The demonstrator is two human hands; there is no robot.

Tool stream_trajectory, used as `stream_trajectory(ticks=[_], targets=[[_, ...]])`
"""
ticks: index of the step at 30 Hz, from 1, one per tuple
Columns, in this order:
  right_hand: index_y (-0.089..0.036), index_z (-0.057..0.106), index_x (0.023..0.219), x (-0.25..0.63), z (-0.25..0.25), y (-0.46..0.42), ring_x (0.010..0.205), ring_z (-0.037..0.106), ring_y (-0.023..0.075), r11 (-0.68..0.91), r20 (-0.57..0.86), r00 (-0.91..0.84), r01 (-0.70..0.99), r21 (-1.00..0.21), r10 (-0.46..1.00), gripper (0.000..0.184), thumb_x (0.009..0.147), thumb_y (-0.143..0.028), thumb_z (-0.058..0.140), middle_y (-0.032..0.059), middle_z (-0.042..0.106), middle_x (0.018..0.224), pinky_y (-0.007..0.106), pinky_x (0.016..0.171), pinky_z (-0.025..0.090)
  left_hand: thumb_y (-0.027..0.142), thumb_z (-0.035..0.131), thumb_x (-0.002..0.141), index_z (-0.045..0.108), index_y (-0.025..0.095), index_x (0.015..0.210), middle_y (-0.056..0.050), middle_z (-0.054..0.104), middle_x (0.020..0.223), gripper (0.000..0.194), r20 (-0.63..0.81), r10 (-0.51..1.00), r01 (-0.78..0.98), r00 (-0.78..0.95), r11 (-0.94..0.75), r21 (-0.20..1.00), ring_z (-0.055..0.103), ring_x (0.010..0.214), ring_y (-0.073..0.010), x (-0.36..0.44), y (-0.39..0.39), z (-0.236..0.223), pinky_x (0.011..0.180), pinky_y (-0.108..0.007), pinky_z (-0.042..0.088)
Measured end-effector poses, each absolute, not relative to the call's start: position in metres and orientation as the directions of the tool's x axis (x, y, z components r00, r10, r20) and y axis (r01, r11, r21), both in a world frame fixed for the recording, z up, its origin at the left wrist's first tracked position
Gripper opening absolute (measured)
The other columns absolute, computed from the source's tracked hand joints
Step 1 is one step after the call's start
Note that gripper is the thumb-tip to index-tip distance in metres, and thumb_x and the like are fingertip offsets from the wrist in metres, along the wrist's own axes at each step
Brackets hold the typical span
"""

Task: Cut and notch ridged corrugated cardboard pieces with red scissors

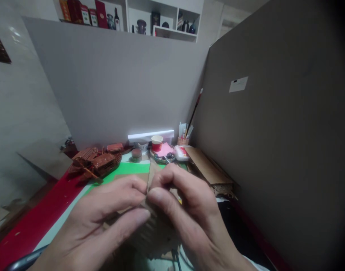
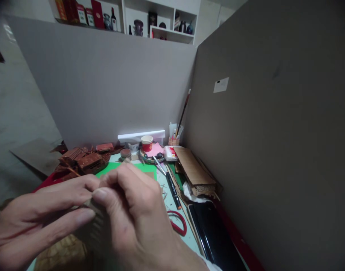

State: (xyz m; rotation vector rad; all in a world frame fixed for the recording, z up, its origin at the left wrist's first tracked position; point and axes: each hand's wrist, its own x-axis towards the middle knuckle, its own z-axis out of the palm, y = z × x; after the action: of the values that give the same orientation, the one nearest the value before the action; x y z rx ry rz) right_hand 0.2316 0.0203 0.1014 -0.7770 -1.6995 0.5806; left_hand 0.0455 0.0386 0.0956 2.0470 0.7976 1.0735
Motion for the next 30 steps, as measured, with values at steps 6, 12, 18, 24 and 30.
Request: stream_trajectory(ticks=[6,12,18,24,30], targets=[[-0.022,0.055,0.077,0.2326,0.1026,0.0181,0.066,0.05,0.0095,0.602,0.588,-0.135,0.124,-0.789,0.798,0.022,0.098,-0.019,0.059,-0.0066,0.049,0.069,0.024,0.073,0.045,0.034,0.066,0.094,0.079,0.045,0.098,0.005,0.071,0.1,0.018,0.459,0.743,0.19,0.487,-0.603,0.775,0.063,0.089,-0.0156,0.0445,0.0413,0.0953,0.085,-0.016,0.052],[-0.022,0.055,0.08,0.2297,0.1021,0.0176,0.06,0.045,0.0087,0.613,0.603,-0.108,0.166,-0.773,0.79,0.02,0.099,-0.02,0.057,-0.0072,0.051,0.07,0.024,0.077,0.046,0.032,0.065,0.095,0.071,0.034,0.076,0.006,0.067,0.09,0.021,0.44,0.755,0.128,0.487,-0.56,0.818,0.061,0.086,-0.0137,0.0458,0.0399,0.0953,0.083,-0.014,0.05],[-0.021,0.054,0.078,0.2312,0.1036,0.0193,0.077,0.057,0.0119,0.585,0.579,-0.089,0.138,-0.799,0.811,0.02,0.098,-0.018,0.055,-0.0029,0.058,0.078,0.025,0.073,0.045,0.037,0.065,0.095,0.076,0.034,0.08,0.004,0.068,0.091,0.019,0.44,0.759,0.163,0.48,-0.57,0.805,0.061,0.084,-0.0142,0.0456,0.0394,0.0973,0.08,-0.015,0.051],[-0.021,0.055,0.08,0.2326,0.1014,0.0194,0.074,0.058,0.01,0.588,0.581,-0.099,0.082,-0.805,0.808,0.019,0.098,-0.017,0.056,-0.004,0.058,0.078,0.023,0.069,0.046,0.032,0.065,0.095,0.078,0.038,0.087,0.006,0.071,0.098,0.017,0.463,0.736,0.177,0.493,-0.606,0.775,0.064,0.089,-0.0139,0.0466,0.0416,0.0953,0.084,-0.015,0.053],[-0.021,0.056,0.088,0.2332,0.0993,0.0189,0.077,0.054,0.0114,0.678,0.668,-0.142,0.273,-0.683,0.73,0.011,0.095,-0.015,0.062,-0.0034,0.057,0.085,0.025,0.07,0.045,0.023,0.068,0.093,0.076,0.043,0.103,0.008,0.07,0.108,0.024,0.54,0.724,0.219,0.429,-0.664,0.715,0.067,0.098,-0.0127,0.0449,0.036,0.089,0.092,-0.012,0.051]])
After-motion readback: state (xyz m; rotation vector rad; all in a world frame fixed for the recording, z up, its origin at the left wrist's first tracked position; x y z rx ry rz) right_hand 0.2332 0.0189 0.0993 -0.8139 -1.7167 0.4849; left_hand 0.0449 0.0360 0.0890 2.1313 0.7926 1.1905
